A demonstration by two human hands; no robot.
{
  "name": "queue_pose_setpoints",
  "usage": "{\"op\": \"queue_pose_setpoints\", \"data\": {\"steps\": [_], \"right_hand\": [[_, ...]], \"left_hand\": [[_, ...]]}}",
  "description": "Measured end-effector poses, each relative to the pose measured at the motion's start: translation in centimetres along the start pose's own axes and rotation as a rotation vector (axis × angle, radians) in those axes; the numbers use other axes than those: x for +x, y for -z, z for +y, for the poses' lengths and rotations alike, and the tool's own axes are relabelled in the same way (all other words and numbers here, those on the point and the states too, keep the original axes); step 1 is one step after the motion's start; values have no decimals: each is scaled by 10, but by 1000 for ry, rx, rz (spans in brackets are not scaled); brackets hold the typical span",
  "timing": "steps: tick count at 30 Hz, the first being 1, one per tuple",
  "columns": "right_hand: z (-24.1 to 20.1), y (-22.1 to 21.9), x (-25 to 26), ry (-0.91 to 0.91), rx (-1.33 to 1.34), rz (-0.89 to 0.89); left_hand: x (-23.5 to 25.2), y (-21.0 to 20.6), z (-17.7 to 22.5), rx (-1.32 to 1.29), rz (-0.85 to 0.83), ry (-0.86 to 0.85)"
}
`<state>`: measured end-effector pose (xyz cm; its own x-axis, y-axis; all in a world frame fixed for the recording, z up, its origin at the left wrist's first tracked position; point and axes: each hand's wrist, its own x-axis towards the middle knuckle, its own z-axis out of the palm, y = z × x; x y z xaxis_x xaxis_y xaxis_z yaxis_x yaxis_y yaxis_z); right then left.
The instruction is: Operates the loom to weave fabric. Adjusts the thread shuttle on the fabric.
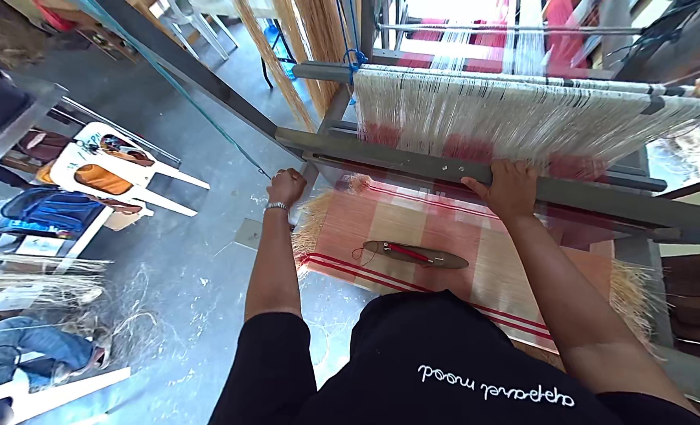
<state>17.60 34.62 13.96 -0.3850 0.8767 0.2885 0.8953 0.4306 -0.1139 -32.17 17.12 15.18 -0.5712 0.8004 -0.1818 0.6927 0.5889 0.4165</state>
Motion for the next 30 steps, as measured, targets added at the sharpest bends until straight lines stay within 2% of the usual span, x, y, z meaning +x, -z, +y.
{"op": "queue_pose_setpoints", "data": {"steps": [2, 4, 7, 9, 13, 17, 24, 30], "right_hand": [[-7, 8, -16, -24, 28, -61], [-15, 17, -39, -42, 61, -117], [-27, 30, -74, -53, 102, -191], [-28, 34, -78, -61, 131, -220], [-26, 32, -75, -49, 57, -209], [-36, 35, -84, -66, 72, -237], [-29, 41, -81, -78, 151, -257], [-25, 41, -81, -68, 155, -271]], "left_hand": [[-37, -18, 7, -109, 185, -42], [-81, -55, 22, -147, 311, -157], [-149, -122, 48, -170, 257, -319], [-184, -164, 64, -177, 249, -462], [-210, -221, 81, 75, 234, -618], [-213, -242, 73, 200, 282, -611], [-205, -248, 75, 169, 452, -688], [-203, -250, 74, 186, 446, -678]]}}
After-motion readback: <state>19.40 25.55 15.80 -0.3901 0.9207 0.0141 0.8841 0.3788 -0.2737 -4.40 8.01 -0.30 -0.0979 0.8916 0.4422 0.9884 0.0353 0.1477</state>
